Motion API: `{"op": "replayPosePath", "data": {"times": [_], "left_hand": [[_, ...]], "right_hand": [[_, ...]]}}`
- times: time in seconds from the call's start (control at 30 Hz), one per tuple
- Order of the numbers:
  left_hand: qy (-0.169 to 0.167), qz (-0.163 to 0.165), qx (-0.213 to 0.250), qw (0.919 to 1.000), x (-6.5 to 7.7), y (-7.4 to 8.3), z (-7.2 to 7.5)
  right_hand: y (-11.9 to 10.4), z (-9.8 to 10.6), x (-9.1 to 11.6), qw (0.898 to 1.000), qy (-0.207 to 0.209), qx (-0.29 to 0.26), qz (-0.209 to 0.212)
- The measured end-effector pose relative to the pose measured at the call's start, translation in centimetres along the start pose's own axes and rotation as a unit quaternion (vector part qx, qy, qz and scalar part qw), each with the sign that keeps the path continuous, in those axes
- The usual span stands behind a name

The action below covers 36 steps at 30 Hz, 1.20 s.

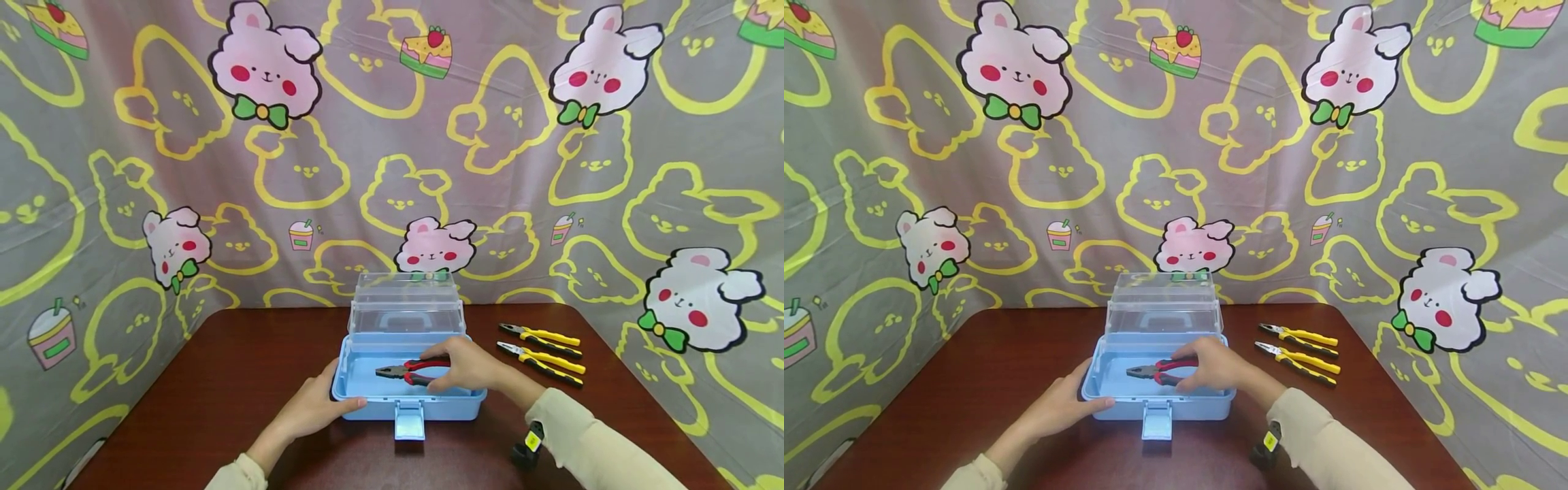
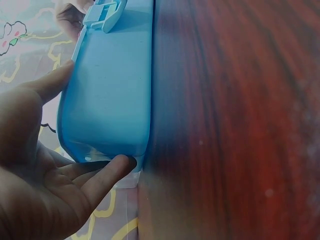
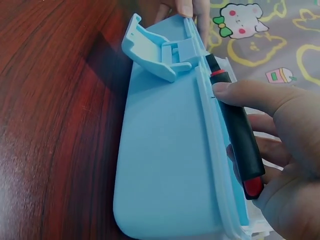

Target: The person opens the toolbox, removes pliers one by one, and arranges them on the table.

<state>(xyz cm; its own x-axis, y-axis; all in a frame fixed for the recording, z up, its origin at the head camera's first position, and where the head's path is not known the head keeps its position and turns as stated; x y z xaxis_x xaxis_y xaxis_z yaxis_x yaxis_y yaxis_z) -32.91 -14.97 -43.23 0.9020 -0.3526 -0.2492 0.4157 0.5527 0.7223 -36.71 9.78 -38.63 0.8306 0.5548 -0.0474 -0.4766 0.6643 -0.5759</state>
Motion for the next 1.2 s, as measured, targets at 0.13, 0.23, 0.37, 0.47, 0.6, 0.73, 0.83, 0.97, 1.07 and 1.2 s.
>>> {"op": "replayPosePath", "data": {"times": [0.13, 0.23, 0.37, 0.47, 0.6, 0.73, 0.83, 0.97, 1.07, 1.2], "left_hand": [[0.001, -0.003, -0.001, 1.0000, 0.0, 0.0, 0.0], [-0.001, -0.003, 0.001, 1.0000, 0.0, 0.0, -0.1], [-0.003, 0.000, 0.003, 1.0000, -0.1, 0.0, -0.1], [-0.004, 0.000, 0.005, 1.0000, -0.1, 0.0, -0.1], [-0.003, -0.002, 0.005, 1.0000, -0.2, 0.0, -0.1], [-0.001, -0.003, 0.000, 1.0000, -0.2, 0.2, 0.0], [-0.001, -0.003, -0.001, 1.0000, -0.2, 0.1, 0.0], [-0.002, -0.008, -0.003, 1.0000, -0.2, 0.0, -0.1], [0.000, -0.011, -0.007, 0.9999, -0.1, -0.1, -0.1], [0.003, -0.012, -0.012, 0.9999, -0.1, -0.3, -0.1]], "right_hand": [[0.3, 0.8, 0.6, 1.000, 0.019, 0.004, -0.003], [0.7, 1.4, 1.1, 1.000, 0.027, -0.002, -0.010], [1.6, 2.2, 1.8, 0.999, 0.032, -0.003, -0.028], [2.1, 3.0, 2.5, 0.998, 0.046, 0.006, -0.035], [2.8, 4.2, 3.7, 0.996, 0.071, 0.010, -0.045], [4.0, 5.2, 4.8, 0.994, 0.082, 0.000, -0.065], [4.9, 5.8, 5.6, 0.994, 0.089, -0.010, -0.067], [5.7, 6.5, 6.7, 0.993, 0.103, -0.013, -0.053], [6.2, 6.9, 7.6, 0.992, 0.111, -0.016, -0.051], [7.4, 7.4, 8.8, 0.990, 0.121, -0.020, -0.070]]}}
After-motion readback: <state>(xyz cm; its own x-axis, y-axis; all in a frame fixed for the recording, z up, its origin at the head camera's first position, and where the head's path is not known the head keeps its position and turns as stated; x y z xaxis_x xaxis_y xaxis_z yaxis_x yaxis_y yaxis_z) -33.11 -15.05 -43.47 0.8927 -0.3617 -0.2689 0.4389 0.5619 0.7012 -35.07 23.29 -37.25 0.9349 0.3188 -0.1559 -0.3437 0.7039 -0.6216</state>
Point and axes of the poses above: each hand's wrist, its own x-axis away from the middle knuckle, its own z-axis out of the back of the hand, y = z × x, the point moved 9 cm from there along -x, towards the middle knuckle, and after that the axes turned 10 degrees about -z, right-handed, at the moved point
